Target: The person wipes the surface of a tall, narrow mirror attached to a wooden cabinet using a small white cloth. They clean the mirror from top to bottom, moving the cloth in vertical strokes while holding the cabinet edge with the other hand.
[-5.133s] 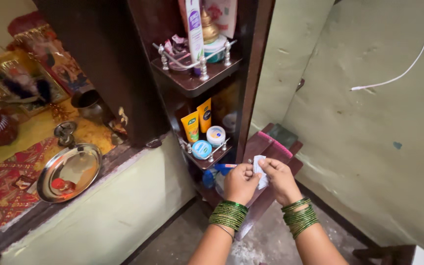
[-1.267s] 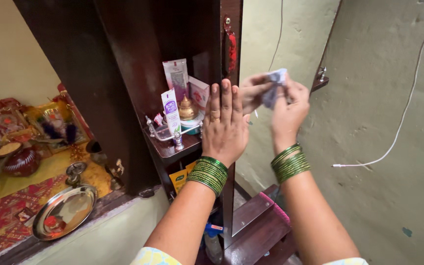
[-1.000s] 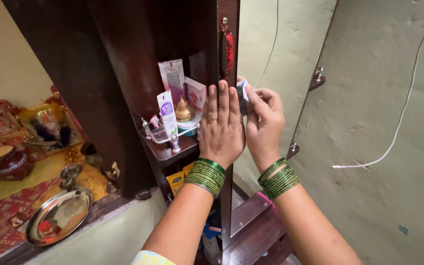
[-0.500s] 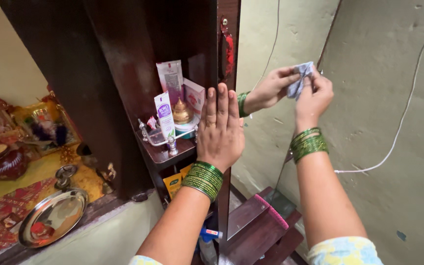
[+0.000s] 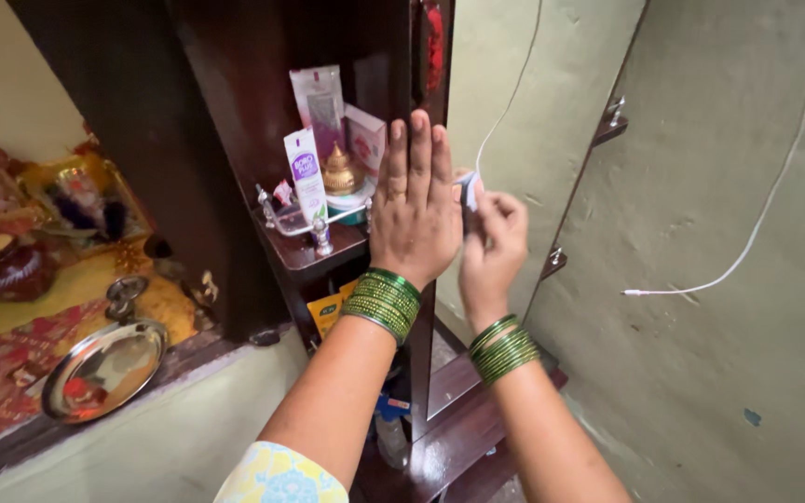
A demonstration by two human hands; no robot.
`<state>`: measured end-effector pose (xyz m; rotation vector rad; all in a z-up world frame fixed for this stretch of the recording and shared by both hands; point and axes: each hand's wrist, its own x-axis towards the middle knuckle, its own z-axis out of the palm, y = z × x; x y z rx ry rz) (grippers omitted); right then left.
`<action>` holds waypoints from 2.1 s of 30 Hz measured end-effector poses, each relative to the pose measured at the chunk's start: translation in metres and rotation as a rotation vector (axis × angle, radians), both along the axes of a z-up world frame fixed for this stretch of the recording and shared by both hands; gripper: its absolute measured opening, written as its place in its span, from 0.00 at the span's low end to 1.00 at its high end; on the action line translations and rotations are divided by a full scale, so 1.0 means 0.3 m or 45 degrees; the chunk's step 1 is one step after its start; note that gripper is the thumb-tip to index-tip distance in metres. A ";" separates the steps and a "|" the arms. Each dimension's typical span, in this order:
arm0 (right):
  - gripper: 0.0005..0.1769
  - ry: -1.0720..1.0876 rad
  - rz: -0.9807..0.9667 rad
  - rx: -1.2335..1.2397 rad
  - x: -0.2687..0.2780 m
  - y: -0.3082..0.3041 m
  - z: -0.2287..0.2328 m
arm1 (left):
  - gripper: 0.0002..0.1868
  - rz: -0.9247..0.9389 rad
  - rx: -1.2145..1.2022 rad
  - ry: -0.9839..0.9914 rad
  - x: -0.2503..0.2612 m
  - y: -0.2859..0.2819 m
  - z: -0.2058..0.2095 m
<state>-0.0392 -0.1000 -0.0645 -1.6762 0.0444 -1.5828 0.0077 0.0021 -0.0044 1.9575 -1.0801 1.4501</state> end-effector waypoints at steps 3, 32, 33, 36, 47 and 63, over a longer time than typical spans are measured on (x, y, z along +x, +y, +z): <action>0.24 0.035 -0.042 -0.142 -0.052 0.078 -0.063 | 0.44 -0.005 0.013 0.007 0.003 -0.003 -0.003; 0.17 0.074 -0.146 0.190 0.064 -0.227 -0.391 | 0.45 0.015 0.033 0.016 -0.004 -0.005 -0.006; 0.17 0.078 -0.097 0.214 0.049 -0.167 -0.388 | 0.45 0.019 0.029 0.011 -0.002 -0.005 -0.008; 0.21 0.121 -0.051 0.168 -0.009 -0.039 -0.392 | 0.45 0.052 0.026 -0.030 0.002 -0.002 -0.014; 0.29 0.100 -0.110 -0.034 -0.030 0.008 -0.354 | 0.47 -0.028 0.025 -0.027 0.012 0.002 -0.018; 0.29 0.247 -0.289 -0.141 -0.054 0.035 -0.449 | 0.43 0.079 0.119 0.094 0.016 0.000 -0.026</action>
